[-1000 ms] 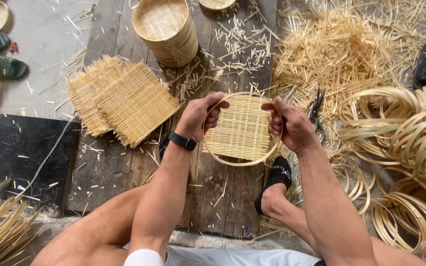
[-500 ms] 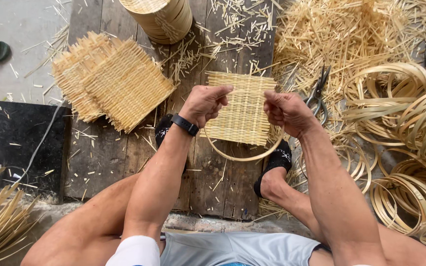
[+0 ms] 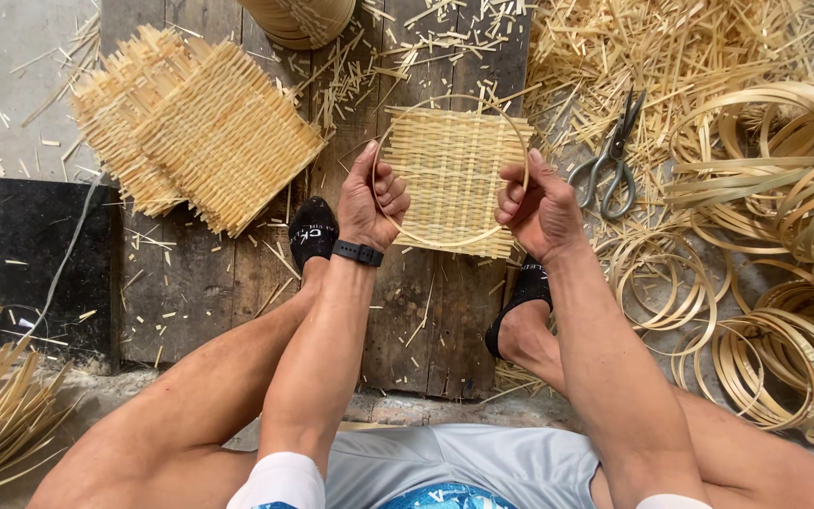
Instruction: The person sits on the floor assembling woven bamboo trays. They trim the protruding ends of a square woven bamboo panel with scissors, press the panel over a round wooden mold, fit a thin bamboo rim ring around the edge, and set finished trays onto a stack of completed baskets.
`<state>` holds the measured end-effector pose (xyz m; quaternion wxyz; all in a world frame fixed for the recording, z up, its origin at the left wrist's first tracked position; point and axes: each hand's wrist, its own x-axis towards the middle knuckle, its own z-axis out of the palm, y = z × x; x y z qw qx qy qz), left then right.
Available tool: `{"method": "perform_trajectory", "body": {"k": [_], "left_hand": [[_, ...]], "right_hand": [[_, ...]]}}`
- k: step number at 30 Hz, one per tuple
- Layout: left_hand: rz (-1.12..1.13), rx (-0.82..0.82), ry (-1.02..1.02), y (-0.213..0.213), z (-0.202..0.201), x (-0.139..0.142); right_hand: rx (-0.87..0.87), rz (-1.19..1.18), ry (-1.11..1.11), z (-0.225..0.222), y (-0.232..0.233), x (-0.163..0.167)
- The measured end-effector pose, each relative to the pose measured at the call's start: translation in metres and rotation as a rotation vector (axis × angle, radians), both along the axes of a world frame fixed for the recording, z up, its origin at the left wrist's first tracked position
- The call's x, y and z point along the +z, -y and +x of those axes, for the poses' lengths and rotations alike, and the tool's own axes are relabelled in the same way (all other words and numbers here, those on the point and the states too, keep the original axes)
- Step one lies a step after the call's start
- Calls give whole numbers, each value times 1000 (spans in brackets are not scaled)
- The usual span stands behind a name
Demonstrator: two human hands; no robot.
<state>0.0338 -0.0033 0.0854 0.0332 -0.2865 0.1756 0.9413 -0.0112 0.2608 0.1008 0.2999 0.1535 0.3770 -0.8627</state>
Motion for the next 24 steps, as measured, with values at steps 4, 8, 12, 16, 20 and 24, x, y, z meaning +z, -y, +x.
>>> {"method": "perform_trajectory", "body": {"k": [4, 8, 12, 16, 20, 24], "left_hand": [[6, -69, 17, 8, 1, -10], [18, 51, 34, 2, 8, -15], [-177, 141, 109, -7, 13, -33], [-998, -39, 263, -10, 11, -65], [-1751, -254, 197, -1, 1, -92], [-1792, -401, 152, 7, -4, -99]], "right_hand": [[5, -31, -14, 1, -1, 3], [-19, 222, -81, -2, 3, 0], [-52, 554, -186, -4, 5, -21], [-33, 981, -334, -7, 3, -54], [79, 1350, -403, -8, 4, -83], [13, 1409, -554, 0, 4, -98]]}}
